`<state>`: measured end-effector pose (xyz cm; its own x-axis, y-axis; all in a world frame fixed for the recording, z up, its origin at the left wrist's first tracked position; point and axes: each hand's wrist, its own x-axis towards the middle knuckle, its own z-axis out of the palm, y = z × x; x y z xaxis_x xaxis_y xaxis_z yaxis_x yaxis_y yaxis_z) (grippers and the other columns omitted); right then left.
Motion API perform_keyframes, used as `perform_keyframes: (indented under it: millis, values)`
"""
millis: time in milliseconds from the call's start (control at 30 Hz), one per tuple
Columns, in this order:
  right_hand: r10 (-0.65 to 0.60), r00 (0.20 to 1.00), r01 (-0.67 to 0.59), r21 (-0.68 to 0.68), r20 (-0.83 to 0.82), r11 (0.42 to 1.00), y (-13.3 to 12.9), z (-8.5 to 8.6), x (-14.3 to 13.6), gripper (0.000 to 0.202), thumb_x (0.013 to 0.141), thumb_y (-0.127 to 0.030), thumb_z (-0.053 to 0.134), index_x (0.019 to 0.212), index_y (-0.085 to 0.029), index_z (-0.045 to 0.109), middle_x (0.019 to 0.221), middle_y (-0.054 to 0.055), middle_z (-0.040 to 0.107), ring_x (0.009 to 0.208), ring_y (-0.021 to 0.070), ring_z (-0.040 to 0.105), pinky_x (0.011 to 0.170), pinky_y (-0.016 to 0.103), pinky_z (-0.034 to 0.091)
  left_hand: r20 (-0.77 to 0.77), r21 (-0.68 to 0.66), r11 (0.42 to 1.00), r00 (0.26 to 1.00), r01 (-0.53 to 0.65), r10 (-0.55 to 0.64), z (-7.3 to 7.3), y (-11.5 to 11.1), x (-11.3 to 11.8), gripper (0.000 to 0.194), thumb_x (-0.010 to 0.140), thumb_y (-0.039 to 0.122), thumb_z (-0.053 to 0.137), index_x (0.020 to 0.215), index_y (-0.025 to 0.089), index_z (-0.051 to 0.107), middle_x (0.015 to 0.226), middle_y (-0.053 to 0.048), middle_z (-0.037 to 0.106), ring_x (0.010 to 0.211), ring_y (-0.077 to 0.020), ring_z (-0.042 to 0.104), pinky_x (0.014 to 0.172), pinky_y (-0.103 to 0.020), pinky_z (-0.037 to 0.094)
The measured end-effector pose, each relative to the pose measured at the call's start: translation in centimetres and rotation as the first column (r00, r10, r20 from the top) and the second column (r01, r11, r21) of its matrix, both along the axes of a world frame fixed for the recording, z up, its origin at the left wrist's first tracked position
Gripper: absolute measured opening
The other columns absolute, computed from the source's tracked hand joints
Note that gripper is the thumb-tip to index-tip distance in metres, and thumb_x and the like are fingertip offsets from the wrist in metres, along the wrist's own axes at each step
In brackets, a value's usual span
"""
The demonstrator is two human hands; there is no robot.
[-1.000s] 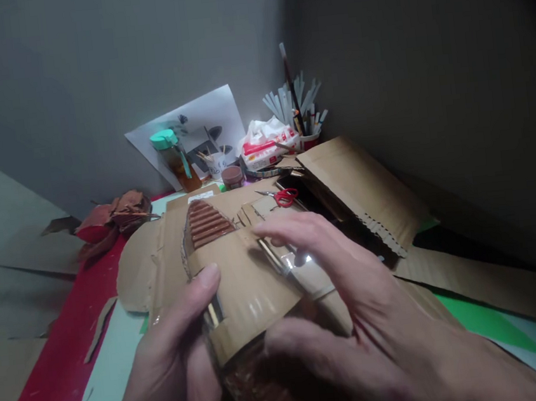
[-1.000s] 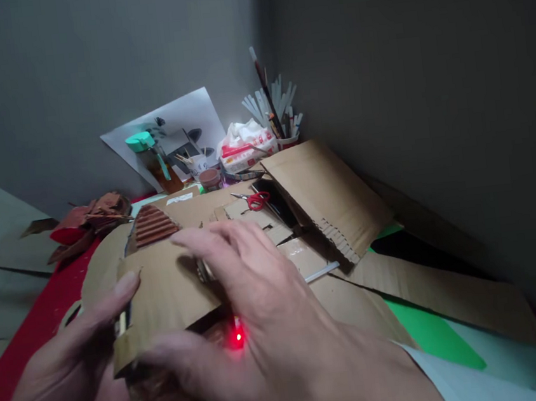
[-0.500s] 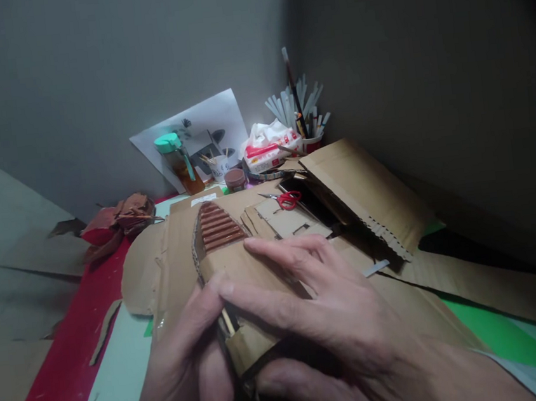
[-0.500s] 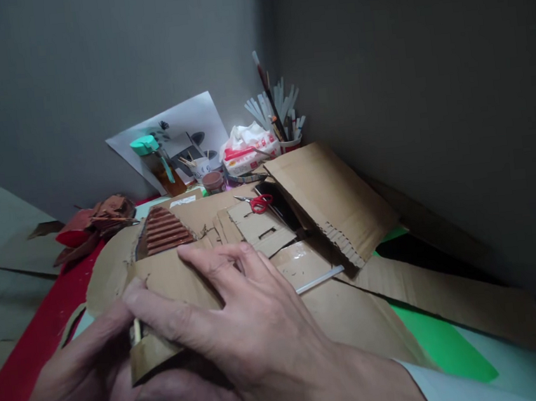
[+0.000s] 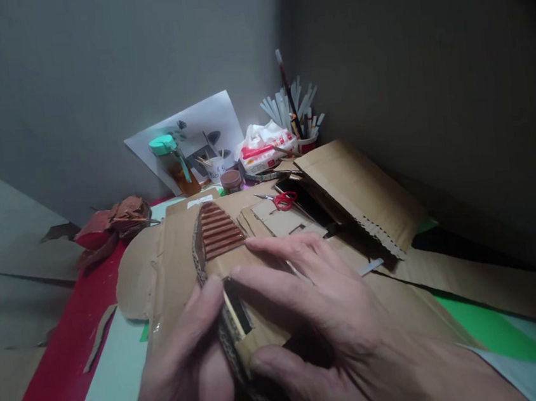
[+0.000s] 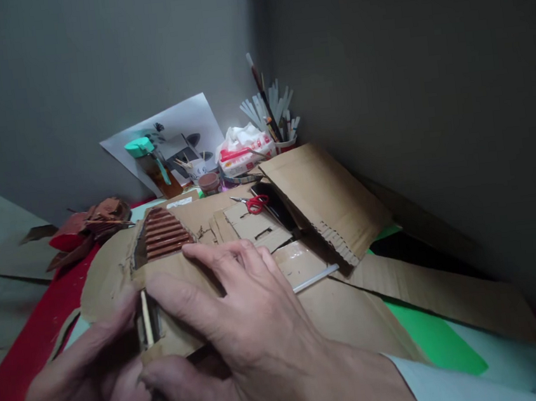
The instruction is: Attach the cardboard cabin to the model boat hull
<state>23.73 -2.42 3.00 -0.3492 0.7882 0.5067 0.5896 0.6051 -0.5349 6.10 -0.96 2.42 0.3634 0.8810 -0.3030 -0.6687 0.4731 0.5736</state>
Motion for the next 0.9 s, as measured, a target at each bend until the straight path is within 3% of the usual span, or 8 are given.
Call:
perform_keyframes:
  millis: [100, 300, 467, 633, 733, 900]
  values:
    - [-0.007, 1.0, 0.007, -0.002, 0.006, 1.0, 0.1, 0.0, 0.1, 0.044, 0.093, -0.041, 0.071, 0.133, -0.026, 0.072, 0.144, 0.016, 0.062, 0.123, 0.0317, 0.061, 0.1, 0.048, 0.053, 0.037, 0.016, 0.999, 0.999, 0.03, -0.03, 0.2, 0.0, -0.4, 0.056, 0.093, 0.042, 0.064, 0.147, 0.033, 0.056, 0.143, -0.003, 0.068, 0.146, -0.037, 0.044, 0.121, -0.054, 0.034]
    - [0.028, 0.997, -0.028, 0.004, -0.072, 1.0, 0.3, -1.7, -0.3, 0.043, 0.093, -0.038, 0.071, 0.134, -0.028, 0.071, 0.148, 0.015, 0.057, 0.128, 0.0306, 0.053, 0.107, 0.049, 0.046, 0.031, 0.007, 0.997, 0.997, 0.076, -0.076, -0.4, 0.4, -0.6, 0.062, 0.092, 0.054, 0.057, 0.149, 0.029, 0.053, 0.139, -0.007, 0.07, 0.143, -0.0373, 0.049, 0.119, -0.055, 0.036]
    - [0.067, 0.994, -0.058, 0.111, -0.082, 0.992, 0.8, -3.1, -0.5, 0.054, 0.089, -0.037, 0.074, 0.141, -0.032, 0.061, 0.146, 0.016, 0.054, 0.126, 0.0337, 0.051, 0.101, 0.052, 0.046, 0.011, -0.015, 0.996, 0.996, 0.089, -0.088, -0.1, 0.3, -0.3, 0.06, 0.093, 0.045, 0.057, 0.151, 0.03, 0.051, 0.135, -0.008, 0.072, 0.137, -0.0357, 0.056, 0.117, -0.053, 0.039]
    - [0.036, 0.988, -0.015, 0.136, -0.148, 0.991, 0.8, -2.6, -0.3, 0.063, 0.089, -0.044, 0.076, 0.138, -0.012, 0.053, 0.139, 0.018, 0.064, 0.122, 0.0318, 0.058, 0.106, 0.047, 0.049, -0.021, -0.12, 0.989, 0.996, 0.08, -0.083, 0.5, 0.2, -0.3, 0.078, 0.083, 0.017, 0.069, 0.153, 0.042, 0.044, 0.135, -0.003, 0.072, 0.132, -0.0338, 0.061, 0.116, -0.052, 0.04]
    - [0.038, 0.984, -0.008, 0.173, -0.173, 0.985, 1.0, -2.6, -0.2, 0.061, 0.09, -0.049, 0.075, 0.136, -0.015, 0.052, 0.135, 0.015, 0.067, 0.121, 0.0305, 0.06, 0.104, 0.044, 0.051, -0.014, -0.097, 0.992, 0.996, 0.082, -0.084, 0.6, 0.3, -0.2, 0.077, 0.084, 0.02, 0.07, 0.153, 0.04, 0.045, 0.135, -0.005, 0.072, 0.129, -0.0352, 0.063, 0.114, -0.052, 0.044]
    - [0.114, 0.933, 0.004, 0.328, -0.341, 0.945, 2.1, -2.9, -0.4, 0.052, 0.098, -0.045, 0.061, 0.14, -0.018, 0.049, 0.132, 0.014, 0.068, 0.118, 0.0283, 0.062, 0.101, 0.044, 0.051, 0.039, -0.044, 0.981, 0.981, 0.191, -0.19, 0.6, 0.4, -0.7, 0.052, 0.092, 0.03, 0.063, 0.144, 0.036, 0.06, 0.13, -0.006, 0.075, 0.128, -0.0372, 0.064, 0.112, -0.053, 0.047]
